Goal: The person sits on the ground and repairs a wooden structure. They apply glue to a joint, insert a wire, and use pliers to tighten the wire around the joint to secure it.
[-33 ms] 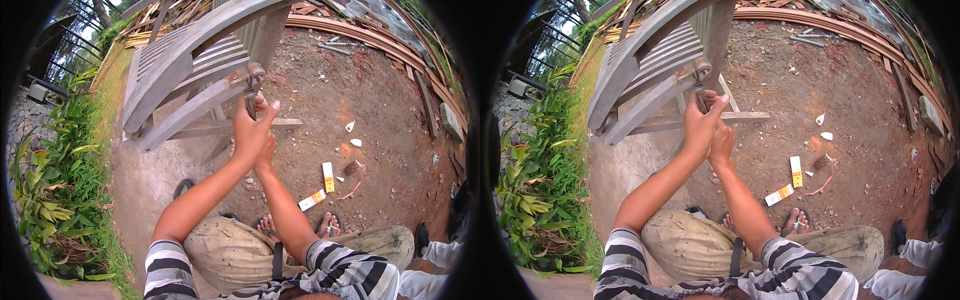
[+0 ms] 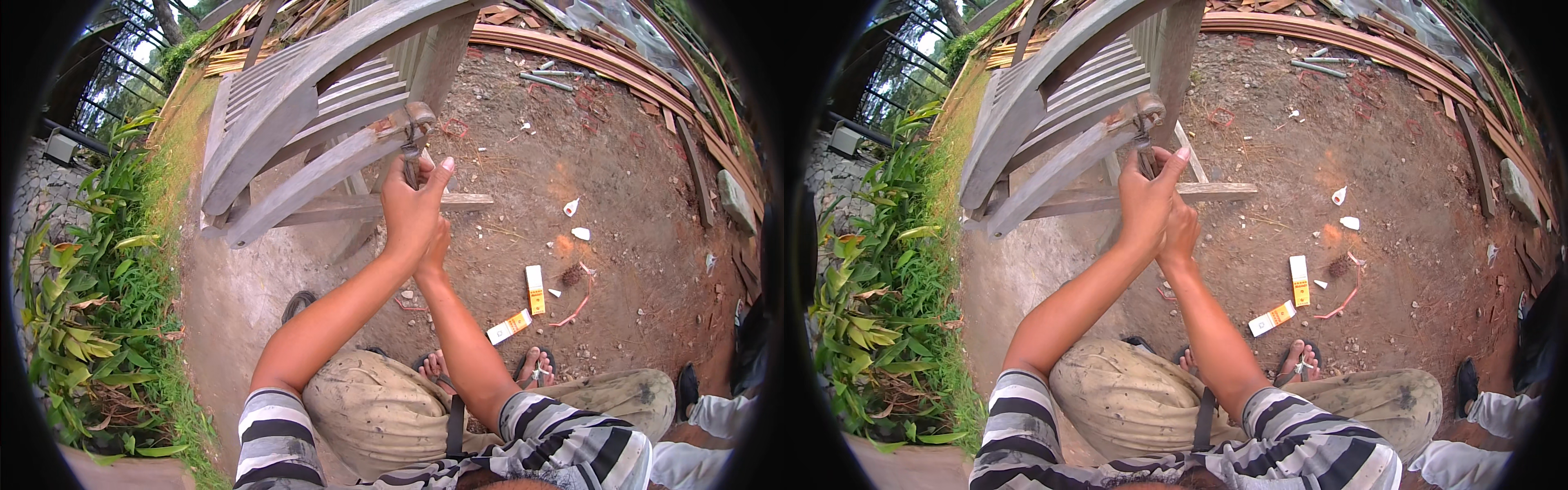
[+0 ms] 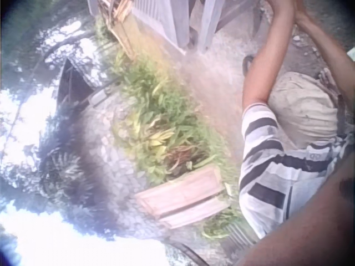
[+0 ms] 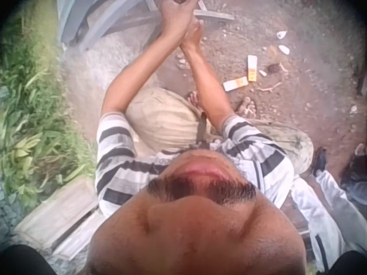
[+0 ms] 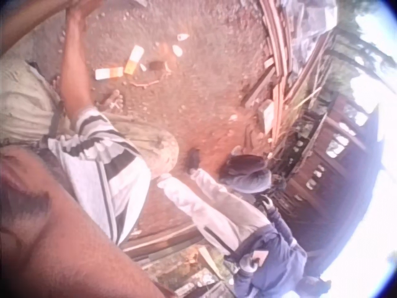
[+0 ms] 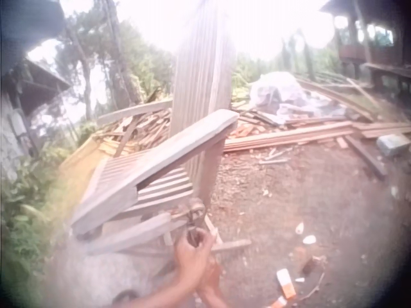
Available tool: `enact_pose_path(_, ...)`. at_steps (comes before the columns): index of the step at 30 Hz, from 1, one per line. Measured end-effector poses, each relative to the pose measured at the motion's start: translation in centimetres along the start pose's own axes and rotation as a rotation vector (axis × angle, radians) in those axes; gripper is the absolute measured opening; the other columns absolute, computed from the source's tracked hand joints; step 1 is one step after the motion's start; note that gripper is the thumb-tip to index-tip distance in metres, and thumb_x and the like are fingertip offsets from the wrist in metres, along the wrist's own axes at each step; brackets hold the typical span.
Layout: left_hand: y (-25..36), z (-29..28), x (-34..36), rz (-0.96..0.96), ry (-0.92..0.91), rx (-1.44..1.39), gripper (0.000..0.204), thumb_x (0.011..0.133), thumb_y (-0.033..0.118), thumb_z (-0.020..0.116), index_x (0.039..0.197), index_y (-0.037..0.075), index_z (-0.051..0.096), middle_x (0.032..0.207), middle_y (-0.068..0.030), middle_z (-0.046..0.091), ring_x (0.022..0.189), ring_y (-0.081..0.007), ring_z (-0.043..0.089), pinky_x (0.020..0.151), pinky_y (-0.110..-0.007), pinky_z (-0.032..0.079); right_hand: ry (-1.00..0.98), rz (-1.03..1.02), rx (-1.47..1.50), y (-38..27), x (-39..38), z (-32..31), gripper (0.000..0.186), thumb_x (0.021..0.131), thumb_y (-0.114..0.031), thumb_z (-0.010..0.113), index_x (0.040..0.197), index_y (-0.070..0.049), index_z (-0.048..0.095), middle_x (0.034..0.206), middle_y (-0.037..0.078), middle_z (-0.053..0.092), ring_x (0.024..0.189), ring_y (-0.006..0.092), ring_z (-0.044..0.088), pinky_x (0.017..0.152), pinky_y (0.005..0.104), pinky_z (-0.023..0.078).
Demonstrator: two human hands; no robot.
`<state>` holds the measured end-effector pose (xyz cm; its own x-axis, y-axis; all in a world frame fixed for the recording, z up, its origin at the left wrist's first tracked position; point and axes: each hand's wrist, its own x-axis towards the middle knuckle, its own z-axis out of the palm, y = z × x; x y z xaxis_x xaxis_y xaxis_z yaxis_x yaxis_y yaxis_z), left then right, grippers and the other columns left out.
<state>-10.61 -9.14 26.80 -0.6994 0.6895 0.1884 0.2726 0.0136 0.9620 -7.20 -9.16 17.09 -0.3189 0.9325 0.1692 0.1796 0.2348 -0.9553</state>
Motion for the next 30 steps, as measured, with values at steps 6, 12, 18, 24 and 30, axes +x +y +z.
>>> enact_pose_path(6,1.1,1.8,1.6,-0.114,0.187,0.057,0.043,0.095,0.035,0.079,0.081,-0.003,0.065,0.064,-0.0054,0.06,0.061,-0.0147,0.049,0.06,-0.039,0.043,0.078,-0.109,-0.156,0.7,0.0,-0.3,0.032,0.087,-0.029,0.074,0.099,0.001,0.069,0.084,0.026,0.072,0.083,0.0496,0.069,0.071,0.057,0.05)
enact_pose_path(12,1.4,2.1,1.5,-0.087,0.22,0.009,0.039,0.095,0.029,0.078,0.077,-0.004,0.065,0.064,-0.0048,0.061,0.062,-0.0145,0.049,0.061,-0.039,0.043,0.045,-0.047,-0.067,1.1,0.1,0.2,0.035,0.086,-0.026,0.075,0.108,0.001,0.068,0.086,0.027,0.071,0.085,0.0495,0.069,0.071,0.0556,0.051)
enact_pose_path(18,0.7,1.1,1.5,-0.158,0.128,-0.045,0.028,0.092,0.017,0.073,0.074,-0.002,0.063,0.064,-0.0018,0.059,0.06,-0.0121,0.046,0.059,-0.038,0.041,-0.431,0.05,0.57,1.6,0.6,-3.5,0.058,0.08,-0.018,0.087,0.129,0.0,0.063,0.114,0.01,0.075,0.108,0.0234,0.069,0.097,0.0378,0.052)
enact_pose_path(24,0.8,0.4,1.7,-0.223,-0.013,-0.155,0.034,0.091,0.016,0.073,0.066,0.005,0.052,0.062,0.0044,0.051,0.058,-0.007,0.038,0.053,-0.034,0.032,-1.376,0.243,0.926,7.4,7.5,-4.0,0.074,0.074,-0.013,0.092,0.138,0.001,0.058,0.122,0.007,0.071,0.114,0.0189,0.066,0.103,0.0394,0.051)
enact_pose_path(30,1.1,-0.6,2.0,-0.202,-0.093,-0.173,0.039,0.091,0.011,0.073,0.064,0.015,0.045,0.057,0.0065,0.042,0.049,-0.0053,0.036,0.049,-0.027,0.031,-1.792,0.328,1.291,6.1,7.5,-1.3,0.072,0.077,-0.011,0.085,0.138,0.011,0.053,0.124,0.031,0.067,0.114,0.043,0.069,0.105,0.0627,0.051)
